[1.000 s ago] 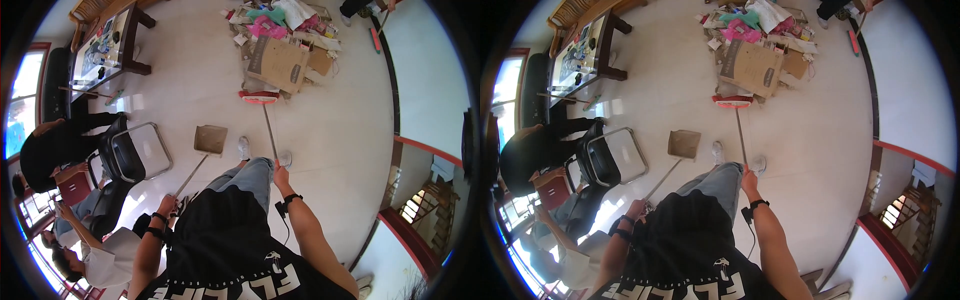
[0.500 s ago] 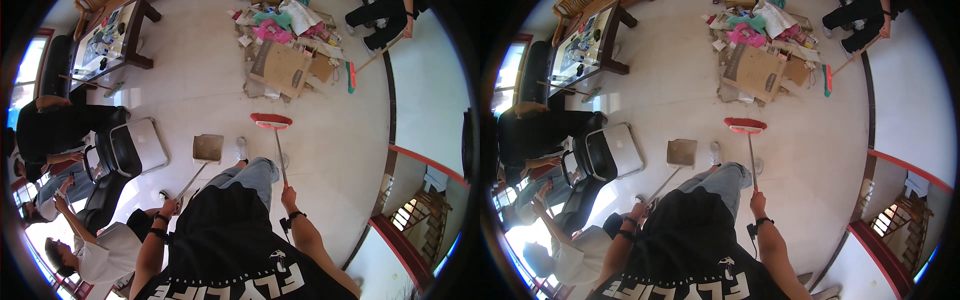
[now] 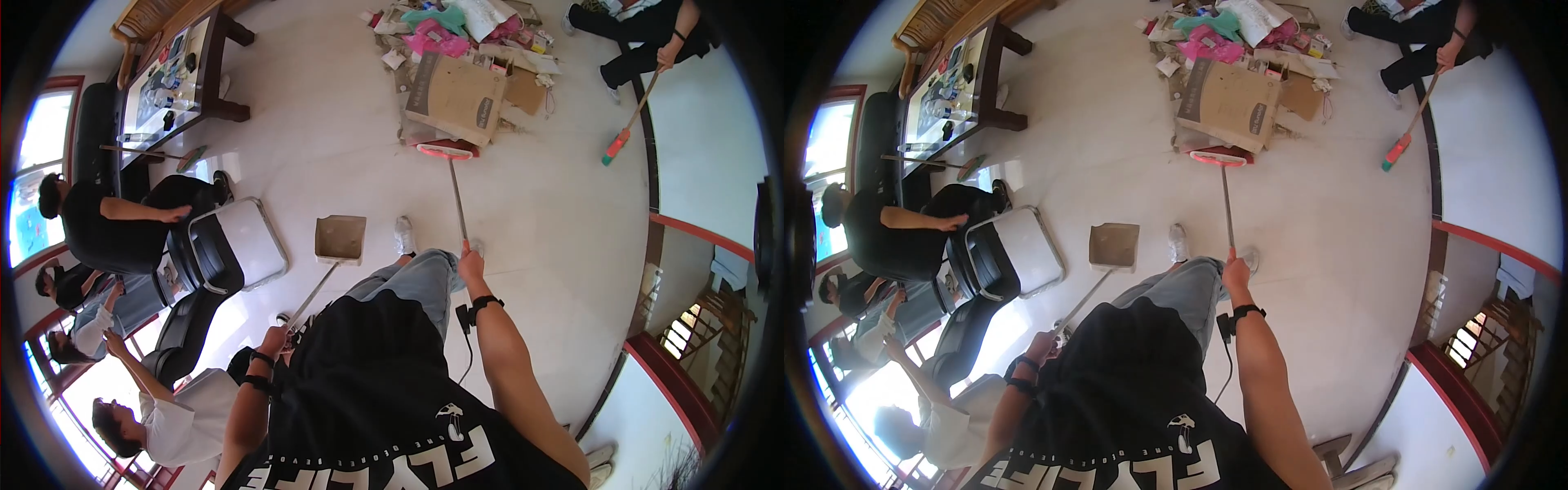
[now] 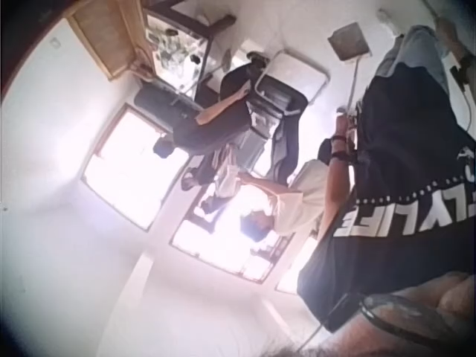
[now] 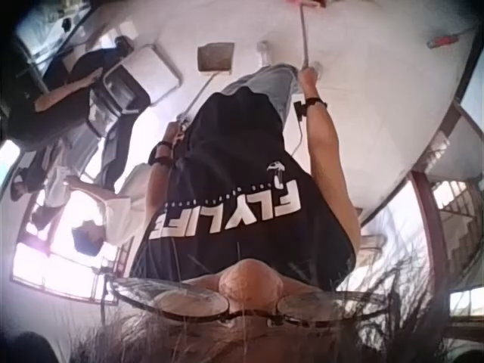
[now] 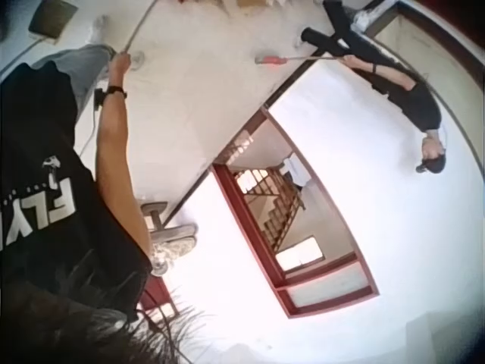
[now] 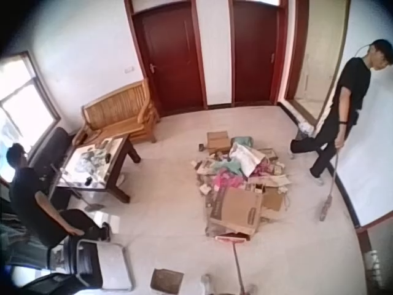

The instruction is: Sweep the floor using a broom and dustpan.

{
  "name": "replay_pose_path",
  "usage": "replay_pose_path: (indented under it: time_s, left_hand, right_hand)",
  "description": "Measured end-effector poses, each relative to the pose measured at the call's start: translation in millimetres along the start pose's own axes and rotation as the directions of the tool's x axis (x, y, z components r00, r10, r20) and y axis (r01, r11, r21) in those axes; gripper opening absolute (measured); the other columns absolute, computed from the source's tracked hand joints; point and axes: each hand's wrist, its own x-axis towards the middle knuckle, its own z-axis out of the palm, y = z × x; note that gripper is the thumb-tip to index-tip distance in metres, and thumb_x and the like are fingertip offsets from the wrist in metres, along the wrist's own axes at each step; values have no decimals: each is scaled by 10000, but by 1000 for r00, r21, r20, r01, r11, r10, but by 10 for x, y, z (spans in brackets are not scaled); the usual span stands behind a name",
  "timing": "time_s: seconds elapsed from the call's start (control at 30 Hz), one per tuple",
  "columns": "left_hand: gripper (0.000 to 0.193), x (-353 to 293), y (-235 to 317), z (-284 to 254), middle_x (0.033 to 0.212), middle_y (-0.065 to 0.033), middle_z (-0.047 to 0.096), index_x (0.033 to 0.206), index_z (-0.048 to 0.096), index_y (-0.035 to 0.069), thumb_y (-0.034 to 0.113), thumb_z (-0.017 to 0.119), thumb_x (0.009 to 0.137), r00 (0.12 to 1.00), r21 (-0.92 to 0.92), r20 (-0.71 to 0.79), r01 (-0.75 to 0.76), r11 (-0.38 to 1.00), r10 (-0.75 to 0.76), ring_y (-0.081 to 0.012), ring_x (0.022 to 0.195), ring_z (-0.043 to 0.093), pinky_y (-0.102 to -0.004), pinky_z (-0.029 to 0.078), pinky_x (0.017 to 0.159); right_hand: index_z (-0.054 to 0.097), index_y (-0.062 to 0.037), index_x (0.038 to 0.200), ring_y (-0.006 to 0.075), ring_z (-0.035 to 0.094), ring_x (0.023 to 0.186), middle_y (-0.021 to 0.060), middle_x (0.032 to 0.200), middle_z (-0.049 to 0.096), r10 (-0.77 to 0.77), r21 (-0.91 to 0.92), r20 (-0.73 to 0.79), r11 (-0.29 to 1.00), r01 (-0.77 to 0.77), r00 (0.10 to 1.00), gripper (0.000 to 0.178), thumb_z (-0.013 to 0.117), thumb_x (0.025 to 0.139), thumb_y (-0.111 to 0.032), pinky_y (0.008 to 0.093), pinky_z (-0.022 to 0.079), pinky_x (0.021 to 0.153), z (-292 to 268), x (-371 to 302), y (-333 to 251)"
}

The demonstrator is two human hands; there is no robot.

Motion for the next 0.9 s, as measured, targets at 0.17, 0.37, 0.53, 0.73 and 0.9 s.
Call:
replay_pose_path:
  time_s: [0.17, 0.37, 0.53, 0.73, 0.9]
  left_hand:
    - [328, 49, 107, -35, 534, -1, 406, 826, 526, -13, 268, 409, 947, 1000, 1, 24, 3, 1000, -3, -120, 426, 404, -261, 304, 386]
    - [285, 192, 101, 25, 544, -1, 431, 846, 536, -7, 247, 428, 918, 1000, 63, 1, -13, 998, 13, -120, 432, 403, -271, 309, 404]
    - [307, 131, 259, 146, 566, 6, 381, 848, 495, -2, 268, 384, 943, 998, -49, 68, 1, 999, 3, -115, 442, 383, -260, 369, 426]
    - [307, -35, 370, 259, 573, 11, 365, 868, 494, -10, 264, 379, 947, 992, -103, 124, 42, 994, -29, -120, 471, 389, -258, 354, 438]
    - [315, -182, 486, 453, 582, -1, 394, 883, 505, -10, 271, 381, 950, 993, 11, 111, -29, 1000, 27, -123, 490, 404, -261, 357, 454]
  right_hand:
    - [553, 48, 892, 442, 592, 829, 285, 841, 613, 17, 25, -8, 1000, -17, 1000, 451, 390, 932, -371, 514, 459, 740, -231, -644, 244]
    - [526, 24, 876, 437, 591, 777, 264, 791, 611, 55, 18, 53, 998, -56, 997, 398, 397, 936, -348, 508, 458, 690, -303, -1309, 629]
    - [515, 24, 880, 425, 600, 780, 260, 805, 615, 68, -4, 73, 998, -68, 995, 402, 382, 943, -350, 508, 471, 692, -255, -1202, 788]
    - [538, 51, 869, 439, 599, 805, 286, 810, 610, 70, -31, 62, 997, -68, 996, 506, 321, 951, -399, 495, 485, 714, -133, -483, 552]
    - [550, 62, 862, 444, 597, 826, 301, 834, 607, 5, 34, -16, 999, -4, 1000, 516, 326, 946, -395, 498, 481, 729, -204, 183, 182]
